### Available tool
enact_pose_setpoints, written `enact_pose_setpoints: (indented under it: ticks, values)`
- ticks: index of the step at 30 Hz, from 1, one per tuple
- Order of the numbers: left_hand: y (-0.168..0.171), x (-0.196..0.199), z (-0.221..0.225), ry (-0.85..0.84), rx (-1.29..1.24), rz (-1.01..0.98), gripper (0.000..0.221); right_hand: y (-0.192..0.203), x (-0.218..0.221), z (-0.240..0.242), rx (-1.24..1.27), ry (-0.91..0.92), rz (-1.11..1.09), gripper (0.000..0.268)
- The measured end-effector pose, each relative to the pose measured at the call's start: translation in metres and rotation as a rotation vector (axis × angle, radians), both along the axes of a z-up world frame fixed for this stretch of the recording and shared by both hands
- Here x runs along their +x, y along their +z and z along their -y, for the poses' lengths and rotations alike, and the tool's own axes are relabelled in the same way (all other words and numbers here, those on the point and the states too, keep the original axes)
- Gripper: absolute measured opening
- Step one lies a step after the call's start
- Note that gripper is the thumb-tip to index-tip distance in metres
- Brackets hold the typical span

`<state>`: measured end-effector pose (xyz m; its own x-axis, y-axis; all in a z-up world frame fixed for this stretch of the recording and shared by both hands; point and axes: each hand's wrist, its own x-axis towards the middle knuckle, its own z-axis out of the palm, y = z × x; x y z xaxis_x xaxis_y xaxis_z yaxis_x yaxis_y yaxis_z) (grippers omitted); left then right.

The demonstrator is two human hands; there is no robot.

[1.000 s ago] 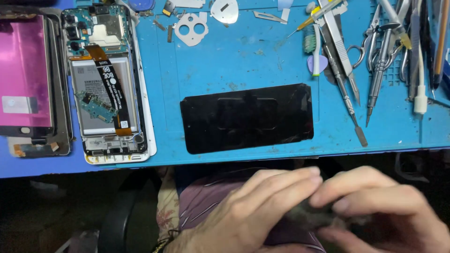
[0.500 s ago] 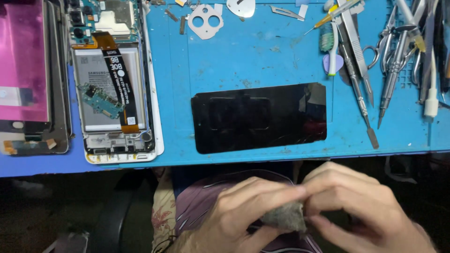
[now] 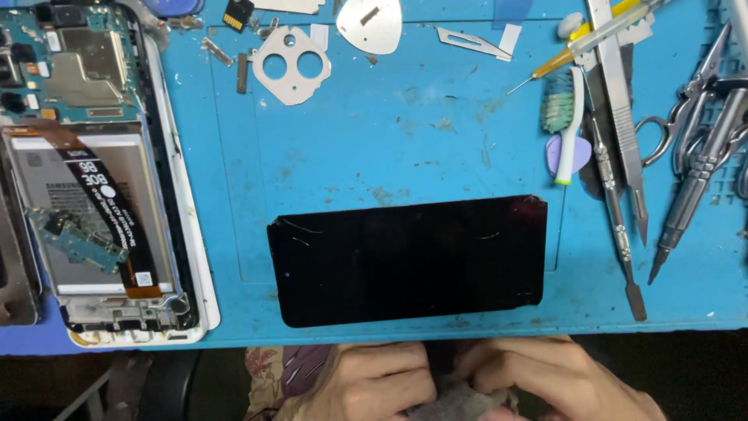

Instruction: Cleaning a smartphone screen and preparing adhesive strips for assembly.

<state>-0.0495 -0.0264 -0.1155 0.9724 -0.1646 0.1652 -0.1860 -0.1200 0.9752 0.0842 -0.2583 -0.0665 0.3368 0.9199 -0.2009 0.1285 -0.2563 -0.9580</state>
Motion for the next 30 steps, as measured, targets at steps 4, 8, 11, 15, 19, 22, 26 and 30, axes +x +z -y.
enact_pose_setpoints:
  ticks: [4, 8, 11, 15, 19, 22, 26, 30]
  values:
    - [-0.002, -0.004, 0.001, 0.085, 0.043, -0.005, 0.033, -0.005, 0.0, 0.014, -0.024, -0.052, 0.013, 0.021]
    - [0.019, 0.011, -0.015, -0.046, -0.122, -0.113, 0.032, -0.009, -0.009, 0.029, -0.063, -0.131, 0.011, 0.019]
    - [0.034, 0.013, -0.017, -0.11, -0.297, -0.235, 0.027, 0.003, -0.009, 0.019, -0.063, -0.155, -0.02, 0.016]
    - [0.043, 0.009, -0.023, -0.278, -0.599, -0.514, 0.056, 0.022, -0.012, 0.001, 0.002, -0.042, 0.067, 0.018]
    - [0.053, -0.003, -0.027, -0.337, -0.716, -0.754, 0.046, 0.041, -0.025, -0.016, 0.036, 0.033, 0.17, 0.02]
    - [0.054, -0.016, -0.031, -0.234, -0.439, -0.475, 0.03, 0.054, -0.038, -0.031, 0.063, -0.034, 0.109, 0.018]
    - [0.057, -0.041, -0.033, -0.089, -0.334, -0.372, 0.043, 0.054, -0.063, -0.042, 0.239, -0.219, -0.04, 0.036]
    - [0.074, -0.055, -0.039, -0.11, -0.309, -0.417, 0.057, 0.043, -0.083, -0.054, 0.12, -0.536, 0.035, 0.048]
